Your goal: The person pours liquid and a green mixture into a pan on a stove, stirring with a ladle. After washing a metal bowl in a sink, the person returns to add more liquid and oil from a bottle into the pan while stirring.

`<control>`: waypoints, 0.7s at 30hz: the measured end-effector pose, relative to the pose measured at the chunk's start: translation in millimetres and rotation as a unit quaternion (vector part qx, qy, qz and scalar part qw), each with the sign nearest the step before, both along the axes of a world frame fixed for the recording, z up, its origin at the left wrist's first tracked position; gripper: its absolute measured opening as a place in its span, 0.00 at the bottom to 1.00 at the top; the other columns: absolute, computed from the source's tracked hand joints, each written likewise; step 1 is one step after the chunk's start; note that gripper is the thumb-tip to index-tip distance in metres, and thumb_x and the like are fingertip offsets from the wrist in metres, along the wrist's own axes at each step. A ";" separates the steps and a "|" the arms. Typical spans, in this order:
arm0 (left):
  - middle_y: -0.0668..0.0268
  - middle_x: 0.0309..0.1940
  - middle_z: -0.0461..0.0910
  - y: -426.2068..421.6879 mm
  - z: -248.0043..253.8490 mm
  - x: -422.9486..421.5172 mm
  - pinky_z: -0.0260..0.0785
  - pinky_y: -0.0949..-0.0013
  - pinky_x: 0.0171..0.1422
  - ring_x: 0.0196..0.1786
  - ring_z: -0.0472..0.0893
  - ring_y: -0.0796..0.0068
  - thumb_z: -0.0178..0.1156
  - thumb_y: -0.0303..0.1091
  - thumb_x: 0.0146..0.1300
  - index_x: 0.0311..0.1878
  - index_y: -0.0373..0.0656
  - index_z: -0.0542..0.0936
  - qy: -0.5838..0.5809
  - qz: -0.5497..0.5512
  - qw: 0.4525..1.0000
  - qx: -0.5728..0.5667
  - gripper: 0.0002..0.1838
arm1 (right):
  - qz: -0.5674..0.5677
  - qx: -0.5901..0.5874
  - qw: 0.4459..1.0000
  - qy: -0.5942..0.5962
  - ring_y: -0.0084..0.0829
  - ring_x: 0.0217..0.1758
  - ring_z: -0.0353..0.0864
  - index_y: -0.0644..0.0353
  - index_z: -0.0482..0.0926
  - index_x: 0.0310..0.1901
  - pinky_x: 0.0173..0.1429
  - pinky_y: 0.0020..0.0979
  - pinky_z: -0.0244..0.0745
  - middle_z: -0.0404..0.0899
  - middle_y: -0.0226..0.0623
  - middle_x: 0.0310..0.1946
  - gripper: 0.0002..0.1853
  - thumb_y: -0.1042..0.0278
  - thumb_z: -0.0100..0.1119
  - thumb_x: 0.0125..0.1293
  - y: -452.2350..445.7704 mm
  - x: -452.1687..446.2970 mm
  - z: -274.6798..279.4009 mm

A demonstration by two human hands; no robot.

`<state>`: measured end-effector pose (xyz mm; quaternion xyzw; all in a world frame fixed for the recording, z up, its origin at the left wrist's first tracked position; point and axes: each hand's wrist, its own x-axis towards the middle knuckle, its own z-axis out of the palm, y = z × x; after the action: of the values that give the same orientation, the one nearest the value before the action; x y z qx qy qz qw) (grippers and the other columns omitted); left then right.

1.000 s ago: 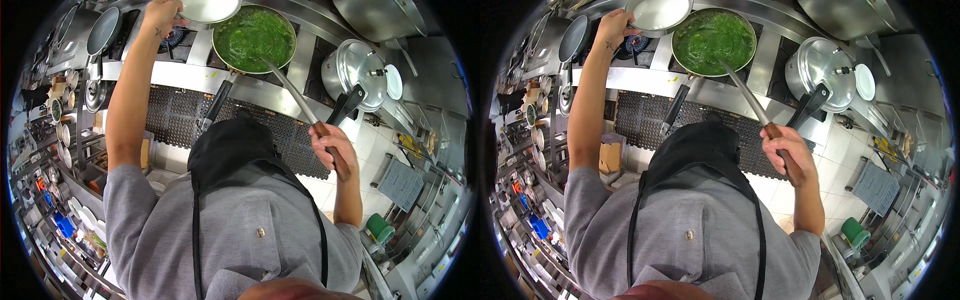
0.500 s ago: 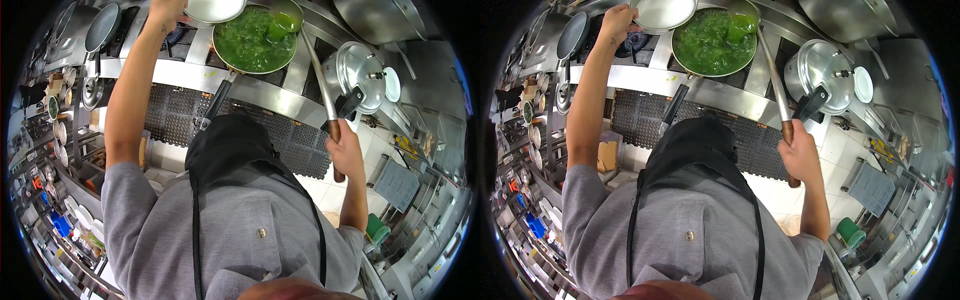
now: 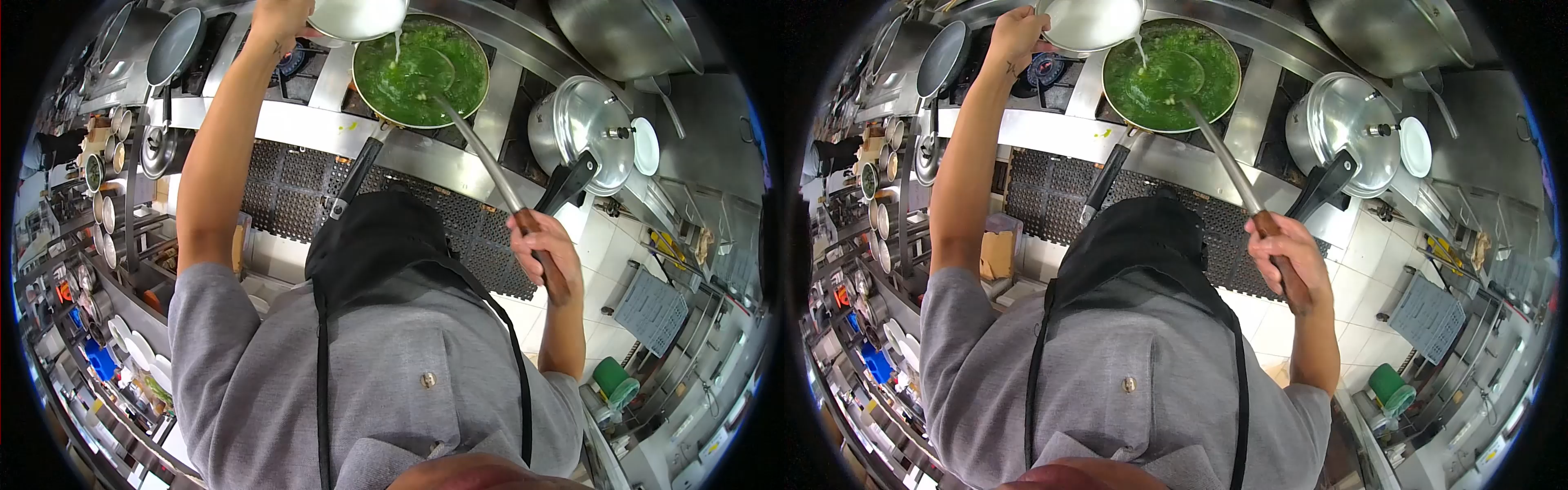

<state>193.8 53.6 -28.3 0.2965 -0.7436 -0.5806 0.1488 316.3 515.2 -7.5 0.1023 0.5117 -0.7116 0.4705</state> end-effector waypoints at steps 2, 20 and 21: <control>0.55 0.25 0.75 7.2 6.3 4.9 0.62 0.63 0.14 0.18 0.75 0.63 0.55 0.18 0.55 0.36 0.28 0.77 0.020 0.013 1.000 0.021 0.06 | 0.018 0.055 0.998 0.018 0.18 0.13 0.65 0.71 0.71 0.47 0.13 0.21 0.60 0.71 0.33 0.24 0.17 0.73 0.59 0.57 4.6 0.5 24.7; 0.61 0.19 0.71 -1.6 -3.9 -6.2 0.60 0.63 0.14 0.16 0.73 0.66 0.54 0.18 0.52 0.26 0.35 0.74 0.057 -0.014 0.998 0.031 0.03 | 0.180 0.394 0.780 0.452 0.40 0.21 0.77 0.67 0.70 0.48 0.28 0.40 0.71 0.73 0.46 0.21 0.16 0.73 0.58 0.58 -22.6 5.8 -87.6; 0.60 0.20 0.71 -0.4 -1.7 -5.7 0.62 0.63 0.14 0.16 0.74 0.65 0.54 0.18 0.52 0.27 0.34 0.74 0.078 -0.019 0.996 0.040 0.02 | 0.182 0.393 0.779 0.454 0.40 0.21 0.77 0.67 0.70 0.48 0.28 0.40 0.71 0.73 0.46 0.21 0.16 0.73 0.58 0.58 -27.1 7.5 -85.7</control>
<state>188.0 53.2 -30.0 0.2418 -0.7115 -0.6336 0.1839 323.9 488.1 -93.2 -0.1515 0.9100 -0.3143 0.2240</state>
